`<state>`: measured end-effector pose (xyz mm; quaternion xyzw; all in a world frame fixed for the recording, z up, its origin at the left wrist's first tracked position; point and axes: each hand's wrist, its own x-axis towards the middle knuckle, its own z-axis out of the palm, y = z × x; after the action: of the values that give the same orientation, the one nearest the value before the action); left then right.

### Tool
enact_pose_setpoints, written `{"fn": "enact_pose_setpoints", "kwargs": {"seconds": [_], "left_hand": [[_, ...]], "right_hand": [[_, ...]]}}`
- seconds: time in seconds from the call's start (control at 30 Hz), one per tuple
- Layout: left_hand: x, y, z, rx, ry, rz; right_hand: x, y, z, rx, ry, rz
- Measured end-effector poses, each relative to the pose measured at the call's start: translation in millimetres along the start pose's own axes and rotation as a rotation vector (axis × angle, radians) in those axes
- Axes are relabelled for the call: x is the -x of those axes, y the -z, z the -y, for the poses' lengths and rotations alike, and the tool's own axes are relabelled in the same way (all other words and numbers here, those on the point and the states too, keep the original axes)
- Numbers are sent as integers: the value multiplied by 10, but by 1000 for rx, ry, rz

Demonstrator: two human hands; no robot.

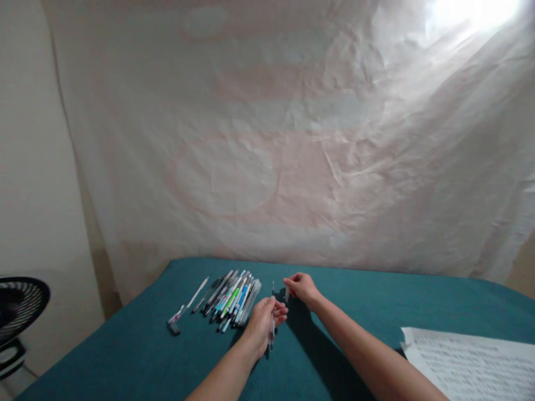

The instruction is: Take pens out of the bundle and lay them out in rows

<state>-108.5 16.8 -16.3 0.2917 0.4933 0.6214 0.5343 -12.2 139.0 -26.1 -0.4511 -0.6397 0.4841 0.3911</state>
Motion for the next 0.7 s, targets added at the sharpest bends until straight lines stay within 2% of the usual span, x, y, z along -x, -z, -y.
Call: {"fn": "enact_pose_setpoints", "kwargs": {"seconds": [0.13, 0.27, 0.47, 0.7], "left_hand": [[-155, 146, -49, 80, -32, -104], [-274, 265, -71, 138, -57, -157], [-415, 346, -64, 177, -96, -210], [-538, 467, -53, 170, -149, -227]], "right_hand": [[-303, -313, 14, 258, 32, -33], [-447, -478, 25, 486, 73, -47], [-476, -528, 6, 663, 127, -59], [-378, -469, -35, 656, 206, -67]]}}
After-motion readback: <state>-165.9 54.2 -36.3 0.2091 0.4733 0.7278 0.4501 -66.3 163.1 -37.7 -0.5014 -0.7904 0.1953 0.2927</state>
